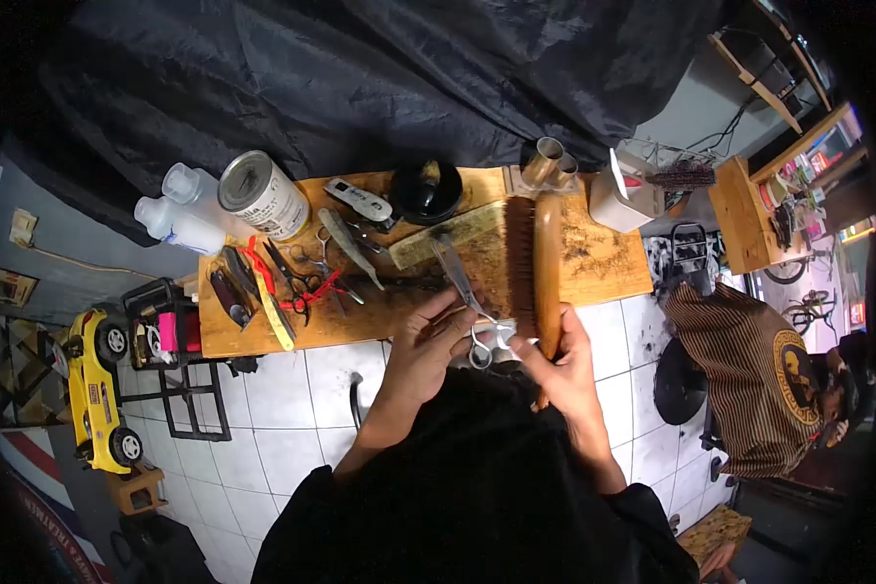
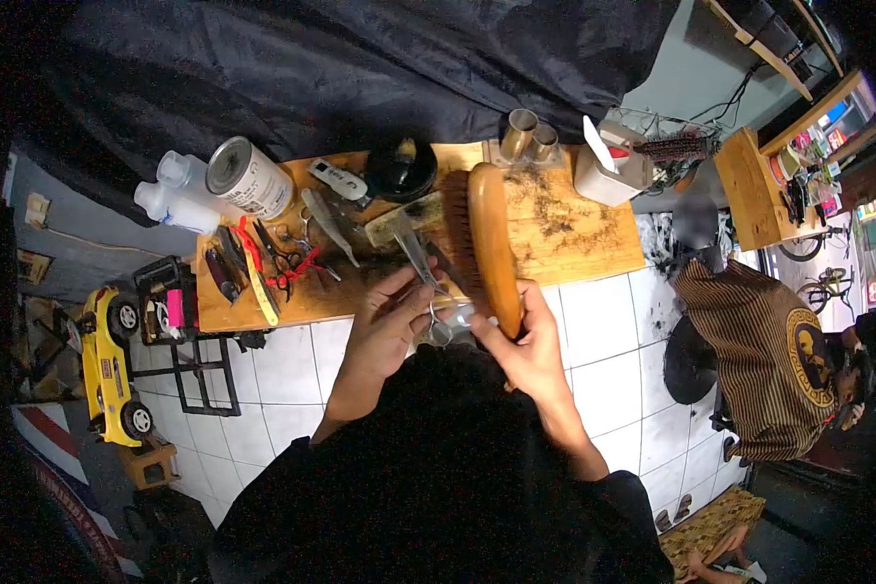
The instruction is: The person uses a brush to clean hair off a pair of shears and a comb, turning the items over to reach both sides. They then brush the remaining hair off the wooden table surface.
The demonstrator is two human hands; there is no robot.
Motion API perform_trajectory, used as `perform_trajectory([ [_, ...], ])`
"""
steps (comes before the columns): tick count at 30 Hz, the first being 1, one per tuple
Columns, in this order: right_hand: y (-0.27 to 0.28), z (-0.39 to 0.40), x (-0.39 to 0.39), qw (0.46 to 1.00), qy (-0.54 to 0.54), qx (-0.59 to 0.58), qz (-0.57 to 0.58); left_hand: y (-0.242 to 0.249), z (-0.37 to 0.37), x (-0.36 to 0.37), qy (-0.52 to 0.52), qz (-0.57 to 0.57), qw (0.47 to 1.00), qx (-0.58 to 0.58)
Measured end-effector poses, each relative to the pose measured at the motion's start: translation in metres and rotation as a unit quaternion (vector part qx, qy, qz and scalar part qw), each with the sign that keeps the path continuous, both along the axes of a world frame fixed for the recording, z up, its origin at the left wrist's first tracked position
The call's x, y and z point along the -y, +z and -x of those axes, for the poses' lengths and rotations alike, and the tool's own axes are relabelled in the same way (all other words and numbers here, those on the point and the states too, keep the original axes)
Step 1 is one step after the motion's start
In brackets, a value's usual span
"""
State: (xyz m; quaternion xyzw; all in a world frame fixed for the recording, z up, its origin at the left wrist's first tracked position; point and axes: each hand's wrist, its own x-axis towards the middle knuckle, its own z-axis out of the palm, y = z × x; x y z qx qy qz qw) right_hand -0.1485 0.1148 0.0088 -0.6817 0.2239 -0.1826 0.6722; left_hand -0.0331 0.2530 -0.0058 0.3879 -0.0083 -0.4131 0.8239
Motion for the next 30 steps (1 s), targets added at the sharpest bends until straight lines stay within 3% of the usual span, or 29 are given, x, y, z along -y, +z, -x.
perform_trajectory([
  [2, 0.008, -0.002, 0.000, 0.998, -0.037, -0.023, 0.034, -0.007, -0.009, -0.018, -0.106, -0.104, 0.982, 0.115],
  [3, 0.008, -0.004, 0.000, 0.998, -0.056, -0.013, -0.013, -0.008, -0.014, -0.025, -0.110, -0.103, 0.982, 0.112],
  [5, 0.019, -0.009, -0.002, 0.996, -0.071, -0.006, -0.057, -0.010, -0.022, -0.039, -0.206, 0.192, 0.959, -0.026],
  [6, 0.023, -0.014, -0.004, 0.994, -0.087, 0.009, -0.070, -0.009, -0.025, -0.044, -0.257, 0.229, 0.937, -0.055],
  [9, 0.031, -0.021, -0.003, 0.996, -0.072, 0.013, -0.059, -0.016, -0.029, -0.051, -0.361, 0.217, 0.902, -0.097],
  [11, 0.035, -0.024, -0.004, 0.996, -0.065, 0.004, -0.056, -0.012, -0.023, -0.049, -0.373, 0.164, 0.907, -0.103],
  [13, 0.037, -0.025, -0.005, 0.997, -0.055, 0.002, -0.048, -0.010, -0.019, -0.046, -0.336, 0.023, 0.940, 0.050],
  [15, 0.037, -0.024, -0.004, 0.993, -0.083, 0.026, 0.079, -0.014, -0.024, -0.039, -0.313, 0.068, 0.947, 0.010],
  [17, 0.023, -0.014, 0.010, 0.981, -0.143, 0.014, 0.128, -0.011, -0.025, -0.034, -0.248, 0.080, 0.965, -0.016],
  [19, 0.027, 0.007, 0.019, 0.975, -0.038, -0.034, 0.214, -0.005, -0.028, -0.030, -0.223, 0.038, 0.973, -0.044],
  [21, 0.022, 0.010, 0.020, 0.946, 0.111, 0.055, 0.298, -0.014, -0.034, -0.032, -0.186, 0.031, 0.980, -0.061],
  [22, 0.026, 0.014, 0.015, 0.941, 0.170, 0.030, 0.291, -0.029, -0.032, -0.035, -0.165, 0.130, 0.971, -0.118],
  [23, 0.030, 0.016, 0.009, 0.934, 0.210, 0.001, 0.290, -0.024, -0.038, -0.028, -0.160, 0.063, 0.983, -0.057],
  [25, 0.030, 0.017, 0.002, 0.908, 0.243, -0.043, 0.338, -0.004, -0.044, -0.024, -0.182, 0.028, 0.980, -0.081],
  [26, 0.026, 0.016, 0.002, 0.898, 0.239, -0.033, 0.367, -0.006, -0.040, -0.020, -0.149, -0.055, 0.981, -0.107],
  [27, 0.023, 0.014, 0.005, 0.900, 0.237, -0.033, 0.364, -0.015, -0.039, -0.020, -0.152, -0.058, 0.981, -0.107],
  [29, 0.019, 0.008, 0.016, 0.902, 0.143, 0.010, 0.406, -0.023, -0.038, -0.018, -0.160, 0.091, 0.977, -0.105],
  [30, 0.020, 0.007, 0.025, 0.914, 0.105, -0.022, 0.391, -0.013, -0.031, -0.021, -0.124, 0.010, 0.989, -0.080],
])
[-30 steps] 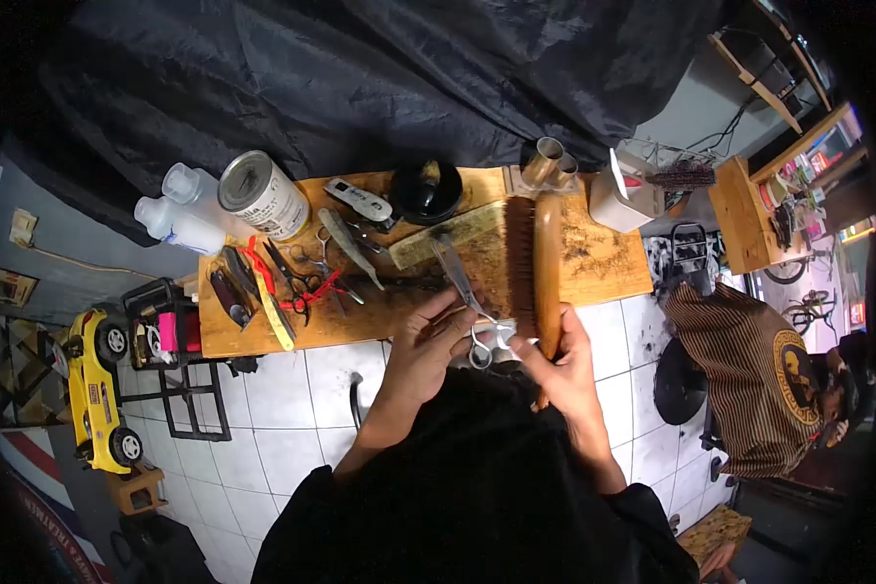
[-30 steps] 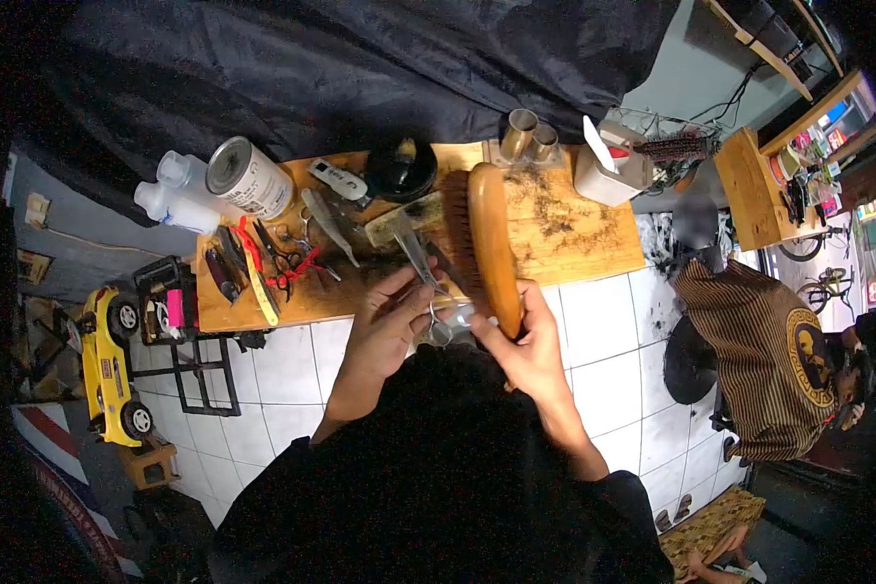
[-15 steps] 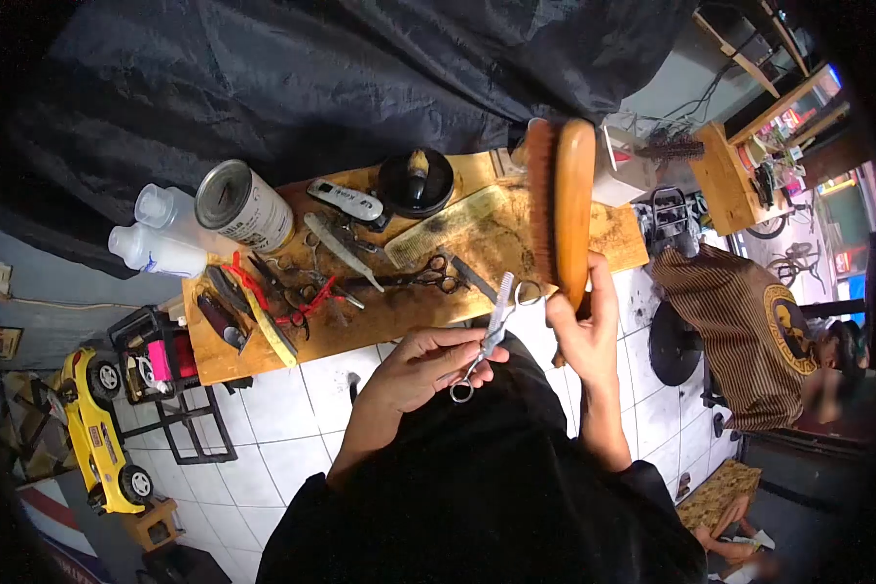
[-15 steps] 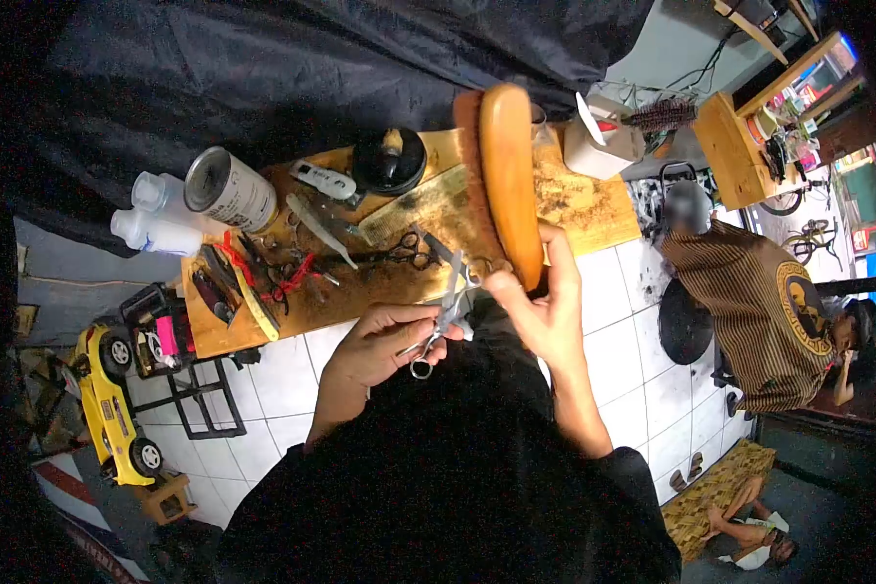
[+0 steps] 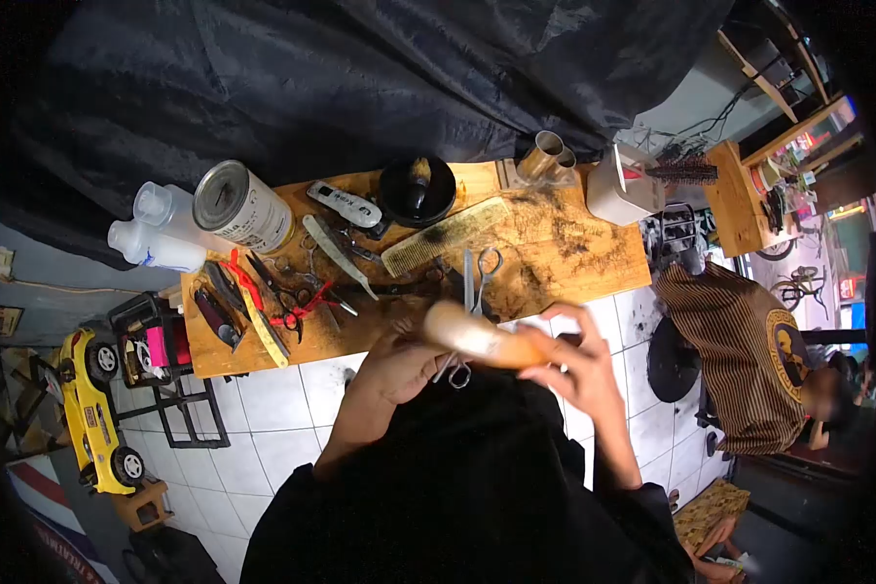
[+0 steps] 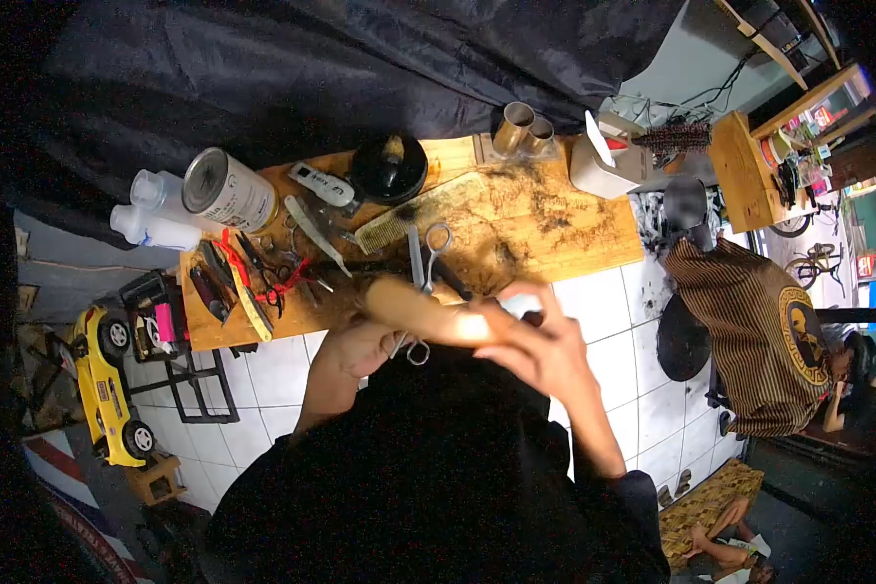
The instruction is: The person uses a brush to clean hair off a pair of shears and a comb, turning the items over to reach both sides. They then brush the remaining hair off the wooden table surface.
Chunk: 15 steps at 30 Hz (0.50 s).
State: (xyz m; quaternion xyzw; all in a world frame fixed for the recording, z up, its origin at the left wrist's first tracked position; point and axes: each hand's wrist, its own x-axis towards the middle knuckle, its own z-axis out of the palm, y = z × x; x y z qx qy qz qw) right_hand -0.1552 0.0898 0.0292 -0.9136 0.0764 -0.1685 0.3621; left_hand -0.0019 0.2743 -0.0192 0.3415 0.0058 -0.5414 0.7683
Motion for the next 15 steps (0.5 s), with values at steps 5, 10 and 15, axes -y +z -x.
perform_trajectory([
  [5, 0.001, -0.015, 0.029, 0.978, -0.190, 0.052, 0.069, 0.013, -0.006, 0.009, -0.064, 0.017, 0.997, 0.033],
  [10, 0.001, -0.005, 0.015, 0.998, 0.046, 0.011, -0.044, 0.000, -0.010, 0.011, 0.008, 0.060, 0.998, 0.025],
  [15, -0.005, -0.014, 0.005, 0.994, 0.095, 0.042, 0.035, 0.011, -0.008, 0.010, 0.032, -0.044, 0.988, 0.146],
])
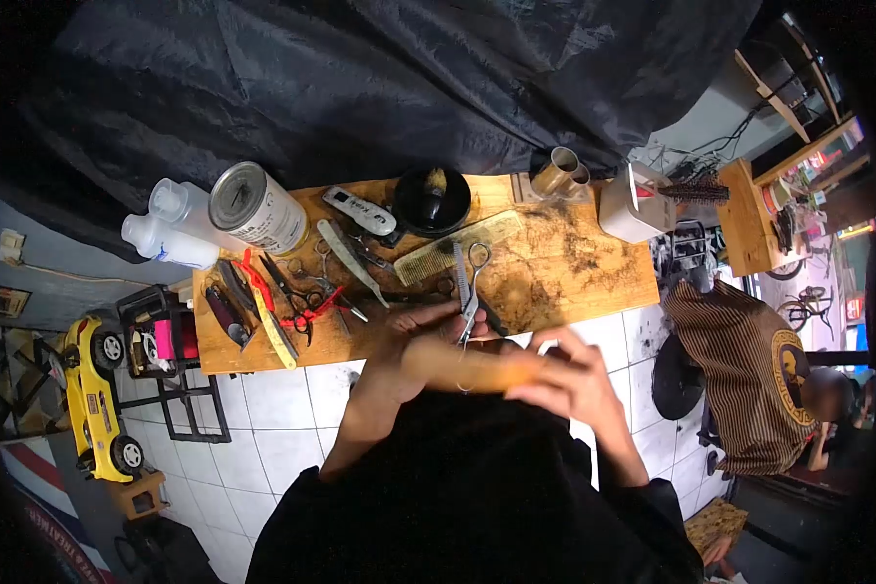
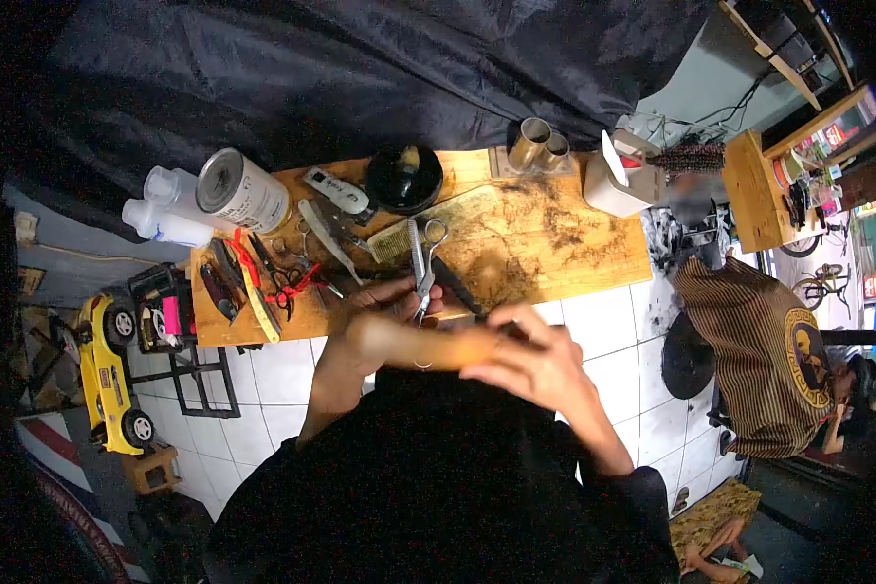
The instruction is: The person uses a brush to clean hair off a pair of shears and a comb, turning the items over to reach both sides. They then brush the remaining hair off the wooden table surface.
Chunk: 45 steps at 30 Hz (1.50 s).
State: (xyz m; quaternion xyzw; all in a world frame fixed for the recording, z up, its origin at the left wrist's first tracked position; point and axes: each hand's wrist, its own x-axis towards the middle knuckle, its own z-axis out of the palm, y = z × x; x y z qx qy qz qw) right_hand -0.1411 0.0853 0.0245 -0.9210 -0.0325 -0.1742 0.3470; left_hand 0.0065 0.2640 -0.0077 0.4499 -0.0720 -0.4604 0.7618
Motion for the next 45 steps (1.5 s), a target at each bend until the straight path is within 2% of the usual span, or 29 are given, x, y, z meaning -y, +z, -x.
perform_trajectory([
  [1, 0.005, -0.003, 0.007, 0.997, -0.068, -0.027, 0.013, -0.027, -0.005, -0.009, -0.042, 0.194, 0.979, -0.049],
  [2, -0.003, -0.008, 0.016, 0.991, -0.121, 0.048, 0.018, -0.016, -0.005, -0.009, -0.043, 0.196, 0.978, -0.047],
  [4, 0.007, -0.021, 0.021, 0.957, -0.286, 0.030, 0.021, 0.014, -0.003, -0.010, -0.088, 0.030, 0.991, -0.097],
  [6, 0.013, -0.020, 0.024, 0.961, -0.272, 0.038, 0.001, 0.012, -0.001, -0.008, -0.094, 0.031, 0.993, -0.071],
  [8, 0.012, -0.018, 0.023, 0.964, -0.260, 0.046, -0.020, 0.015, -0.001, -0.006, -0.049, 0.006, 0.998, -0.045],
  [10, 0.007, -0.007, 0.011, 0.997, -0.023, 0.058, -0.038, 0.013, -0.003, -0.005, -0.018, 0.016, 0.997, -0.067],
  [12, 0.023, 0.003, -0.011, 0.996, 0.038, -0.081, -0.011, 0.016, -0.009, -0.006, -0.008, -0.040, 0.994, -0.100],
  [13, 0.024, -0.002, -0.019, 0.997, 0.038, -0.059, -0.013, 0.018, -0.008, -0.005, -0.003, -0.027, 0.993, -0.113],
  [14, 0.019, -0.003, -0.017, 0.997, 0.035, -0.060, -0.016, 0.005, -0.007, -0.007, -0.006, -0.030, 0.993, -0.113],
  [16, 0.000, -0.006, -0.003, 0.997, -0.073, -0.008, 0.018, -0.030, -0.005, -0.012, -0.022, 0.187, 0.982, -0.031],
  [17, -0.007, -0.008, 0.008, 0.994, -0.110, 0.022, 0.009, -0.023, -0.006, -0.011, -0.025, 0.187, 0.981, -0.031],
  [20, 0.003, -0.020, 0.020, 0.957, -0.290, 0.007, 0.034, 0.014, -0.007, -0.008, -0.062, -0.043, 0.996, -0.052],
  [21, 0.007, -0.020, 0.018, 0.957, -0.289, 0.008, 0.034, 0.010, -0.006, -0.009, -0.059, -0.023, 0.998, -0.020],
  [23, 0.013, -0.017, 0.010, 0.956, -0.282, -0.012, -0.076, 0.010, -0.008, -0.008, -0.029, -0.001, 0.998, -0.056],
  [24, 0.000, -0.013, 0.012, 0.982, -0.181, 0.051, -0.028, 0.009, -0.008, -0.007, -0.002, 0.022, 0.996, -0.091],
  [26, -0.004, -0.009, 0.001, 0.996, 0.006, 0.059, -0.063, 0.010, -0.013, -0.011, -0.025, 0.023, 0.995, -0.094],
  [28, 0.014, -0.005, -0.015, 0.996, 0.069, -0.062, -0.008, 0.036, -0.011, -0.006, 0.003, -0.061, 0.991, -0.120],
  [30, 0.016, -0.007, -0.019, 0.993, 0.050, -0.104, 0.021, 0.009, -0.018, -0.011, -0.074, -0.035, 0.994, -0.073],
  [32, -0.004, -0.016, -0.001, 0.998, -0.046, 0.033, 0.013, -0.025, -0.004, -0.016, 0.005, 0.158, 0.987, -0.008],
  [33, -0.007, -0.019, 0.010, 0.995, -0.093, 0.033, 0.014, -0.004, -0.009, -0.013, -0.037, 0.005, 0.999, -0.002],
  [34, -0.004, -0.023, 0.015, 0.988, -0.153, 0.024, 0.004, 0.007, -0.007, -0.011, -0.037, 0.006, 0.999, -0.002],
  [36, -0.001, -0.031, 0.016, 0.963, -0.268, 0.024, 0.011, 0.018, -0.005, -0.007, -0.024, -0.064, 0.995, -0.073],
  [38, 0.001, -0.030, 0.013, 0.957, -0.287, 0.020, -0.031, 0.016, -0.004, -0.007, -0.044, -0.041, 0.998, -0.023],
  [40, -0.006, -0.020, 0.008, 0.985, -0.142, 0.055, -0.081, 0.015, -0.001, -0.004, -0.012, 0.005, 0.997, -0.074],
  [42, -0.004, -0.014, -0.001, 0.994, 0.031, 0.058, -0.090, 0.014, -0.003, -0.005, -0.017, -0.009, 0.996, -0.086],
  [44, 0.014, -0.007, -0.017, 0.992, 0.069, -0.057, -0.087, 0.014, -0.008, -0.006, -0.022, -0.038, 0.993, -0.106],
  [45, 0.016, -0.009, -0.018, 0.997, 0.055, -0.036, -0.030, 0.015, -0.009, -0.005, -0.027, -0.027, 0.994, -0.101],
])
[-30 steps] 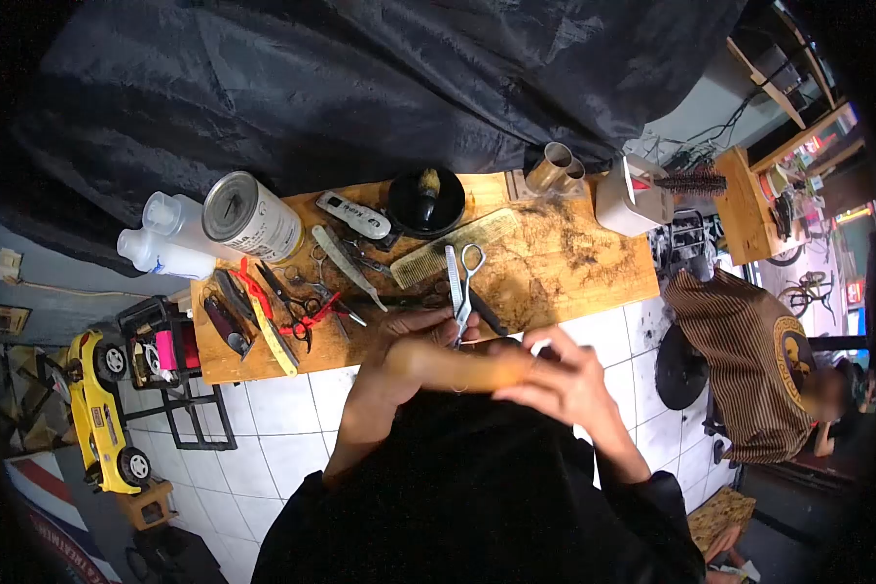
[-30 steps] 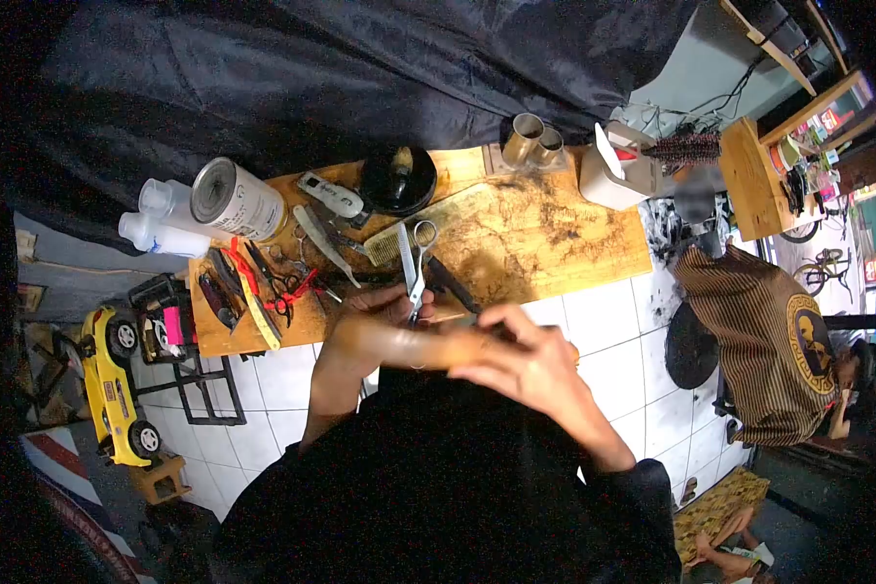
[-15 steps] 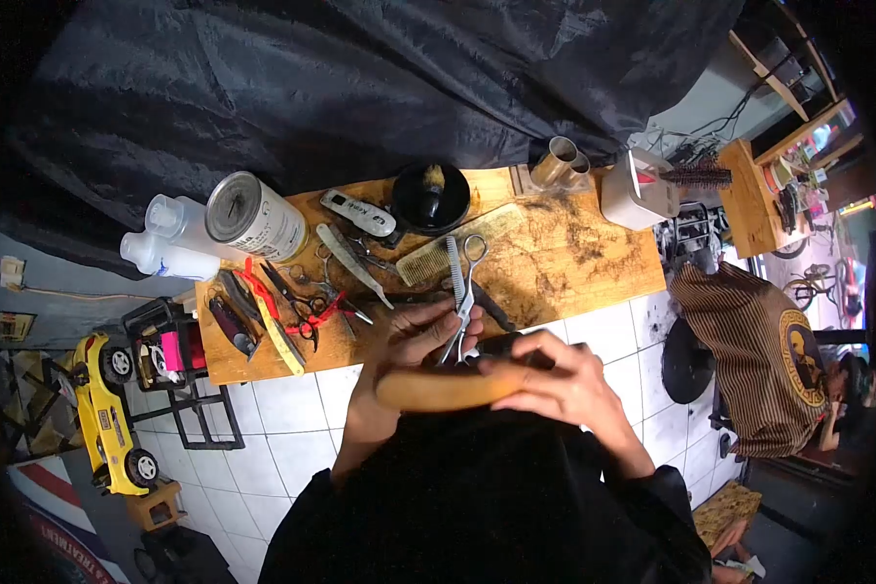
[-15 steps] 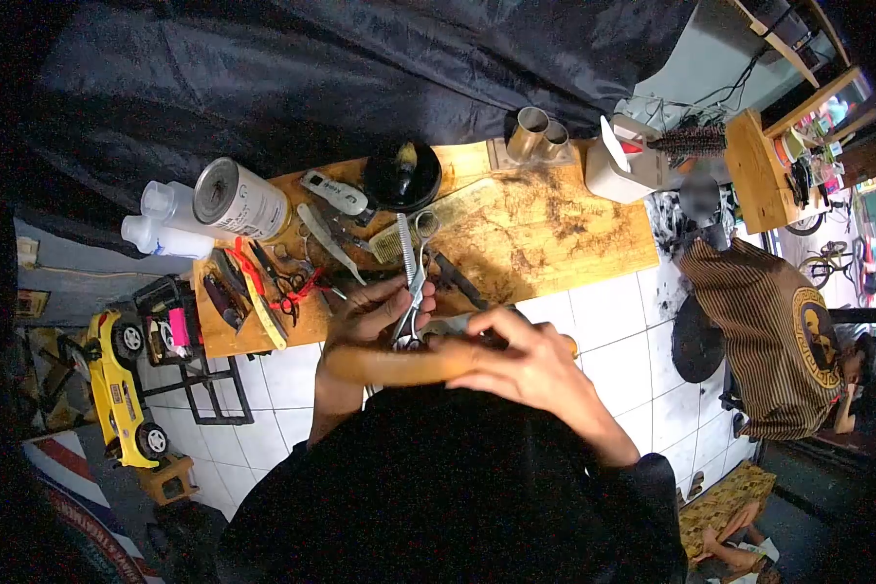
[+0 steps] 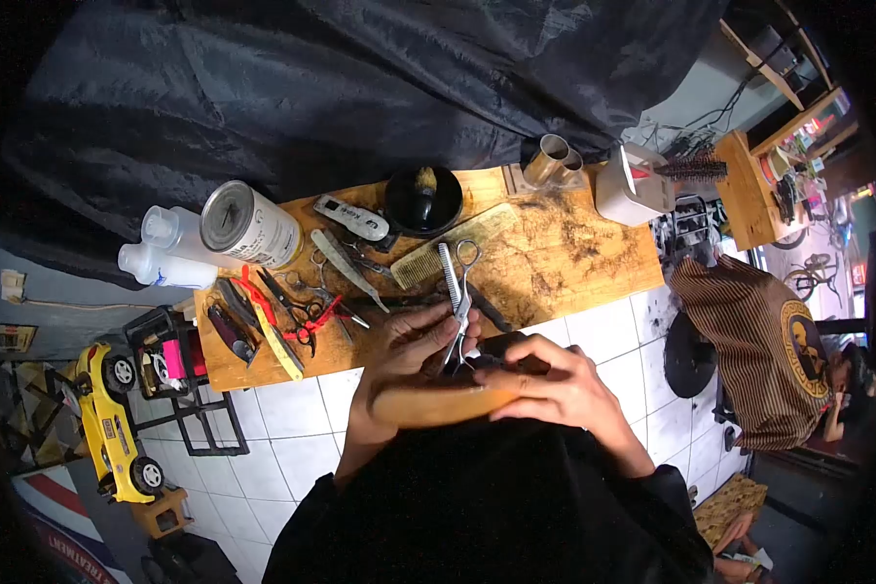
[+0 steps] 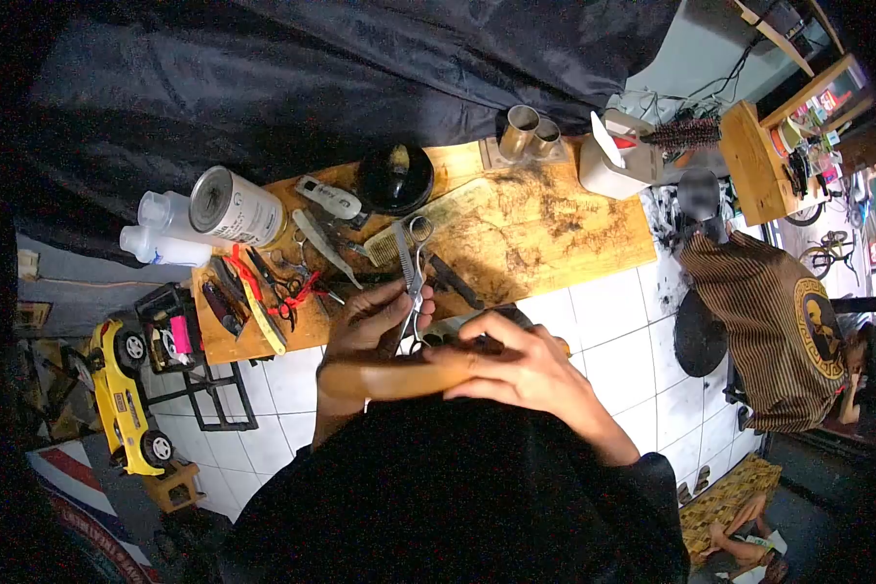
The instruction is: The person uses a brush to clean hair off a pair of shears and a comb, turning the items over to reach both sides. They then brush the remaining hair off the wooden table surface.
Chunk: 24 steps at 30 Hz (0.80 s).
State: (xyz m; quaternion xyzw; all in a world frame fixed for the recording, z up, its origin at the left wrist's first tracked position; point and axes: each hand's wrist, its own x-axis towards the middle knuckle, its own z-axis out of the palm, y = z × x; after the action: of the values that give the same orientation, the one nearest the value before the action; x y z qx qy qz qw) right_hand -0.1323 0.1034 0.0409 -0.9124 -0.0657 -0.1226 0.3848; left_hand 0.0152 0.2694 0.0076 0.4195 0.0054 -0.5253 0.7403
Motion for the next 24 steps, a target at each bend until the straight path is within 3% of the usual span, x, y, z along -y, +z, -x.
perform_trajectory([
  [3, -0.020, -0.004, 0.025, 0.989, -0.121, 0.062, 0.050, -0.020, 0.004, -0.001, 0.000, 0.075, 0.993, 0.088],
  [4, -0.023, -0.004, 0.030, 0.982, -0.176, 0.055, 0.028, -0.015, 0.002, 0.000, -0.017, 0.004, 0.998, 0.058],
  [7, -0.010, -0.013, 0.033, 0.941, -0.338, 0.027, -0.012, -0.009, 0.004, 0.000, -0.026, 0.043, 0.999, 0.012],
  [8, -0.012, -0.012, 0.033, 0.941, -0.338, 0.029, -0.012, -0.014, 0.007, 0.001, -0.017, 0.051, 0.998, 0.043],
  [10, -0.022, -0.004, 0.027, 0.969, -0.219, 0.103, -0.043, -0.016, 0.007, 0.001, 0.001, 0.073, 0.997, 0.030],
  [11, -0.022, 0.000, 0.022, 0.984, -0.136, 0.080, -0.083, -0.013, 0.008, 0.003, 0.019, 0.097, 0.995, 0.015],
  [12, -0.019, 0.004, 0.015, 0.992, -0.077, 0.059, -0.076, -0.009, 0.000, 0.007, -0.029, 0.089, 0.993, 0.066],
  [13, -0.012, 0.005, 0.008, 0.997, -0.018, 0.038, -0.069, 0.001, -0.002, 0.003, -0.032, -0.043, 0.999, 0.006],
  [15, -0.004, 0.008, -0.001, 1.000, -0.022, -0.013, 0.014, 0.000, -0.002, 0.001, -0.032, -0.017, 0.999, 0.011],
  [17, -0.020, 0.004, 0.010, 0.992, -0.106, 0.047, 0.054, -0.044, 0.004, -0.008, 0.020, 0.143, 0.989, 0.044],
  [18, -0.025, 0.001, 0.023, 0.985, -0.145, 0.072, 0.054, -0.035, 0.007, -0.008, 0.013, 0.032, 0.993, 0.109],
  [22, 0.000, -0.009, 0.035, 0.934, -0.353, 0.045, 0.017, -0.007, 0.008, 0.000, -0.027, 0.032, 0.998, 0.055],
  [24, -0.005, -0.002, 0.039, 0.951, -0.304, 0.056, 0.001, -0.010, 0.009, 0.001, -0.010, 0.040, 0.999, 0.031],
])
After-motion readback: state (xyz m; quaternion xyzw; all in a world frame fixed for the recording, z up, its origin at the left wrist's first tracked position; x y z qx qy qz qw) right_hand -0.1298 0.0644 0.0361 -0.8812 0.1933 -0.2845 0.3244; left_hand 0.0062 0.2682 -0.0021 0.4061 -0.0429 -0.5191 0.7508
